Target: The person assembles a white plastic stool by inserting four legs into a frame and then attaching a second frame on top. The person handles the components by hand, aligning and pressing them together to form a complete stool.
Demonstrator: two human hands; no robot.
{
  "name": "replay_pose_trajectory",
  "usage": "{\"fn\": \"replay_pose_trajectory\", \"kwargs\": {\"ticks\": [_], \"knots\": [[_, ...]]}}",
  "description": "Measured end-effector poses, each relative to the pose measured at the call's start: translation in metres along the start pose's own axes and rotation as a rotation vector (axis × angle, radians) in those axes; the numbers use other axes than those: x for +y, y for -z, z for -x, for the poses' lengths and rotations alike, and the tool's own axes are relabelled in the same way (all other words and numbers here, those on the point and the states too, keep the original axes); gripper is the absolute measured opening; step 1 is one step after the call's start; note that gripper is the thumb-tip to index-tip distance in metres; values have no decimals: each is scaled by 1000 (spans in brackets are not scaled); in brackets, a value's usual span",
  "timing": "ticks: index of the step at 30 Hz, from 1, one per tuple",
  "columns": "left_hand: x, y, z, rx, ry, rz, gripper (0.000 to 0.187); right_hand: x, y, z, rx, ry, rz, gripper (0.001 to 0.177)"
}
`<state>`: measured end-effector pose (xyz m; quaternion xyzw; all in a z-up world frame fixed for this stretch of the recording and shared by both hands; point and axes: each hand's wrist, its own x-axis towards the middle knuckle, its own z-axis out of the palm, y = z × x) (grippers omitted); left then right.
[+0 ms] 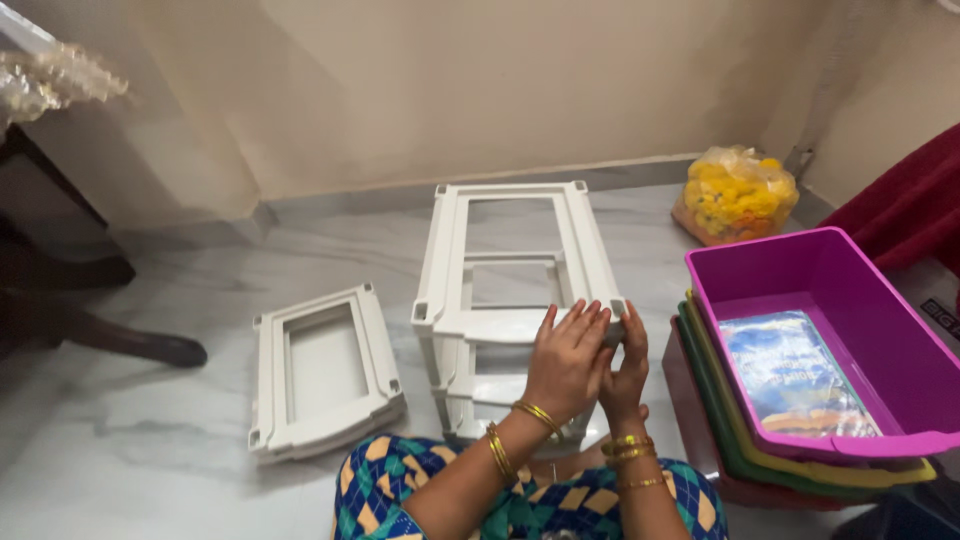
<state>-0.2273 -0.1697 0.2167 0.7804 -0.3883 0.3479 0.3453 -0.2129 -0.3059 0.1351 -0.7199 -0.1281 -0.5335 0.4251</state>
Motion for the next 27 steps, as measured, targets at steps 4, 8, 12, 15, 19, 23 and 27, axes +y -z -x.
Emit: {"fn": "replay_pose_trajectory", "kwargs": {"ticks": [4,8,12,15,19,23,27], "knots": [[6,-15,-3,16,14,-86,46,8,3,1,-34,-6,66,60],[2,-23,1,40,21,-99,48,16,0,2,0,3,92,57],[-3,-27,4,58,18,-115,50,17,-6,4,6,29,92,57],[-3,-28,3,54,20,-115,49,16,-5,3,4,38,111,58],[-3,-26,6,50,46,-84,47,20,-4,8,1,11,104,62],[-2,-20,11,-9,26,-121,54,32,0,26,-46,-39,136,72],[-5,-14,19,-70,-44,-198,63,34,10,60,-148,-232,204,84]]}}
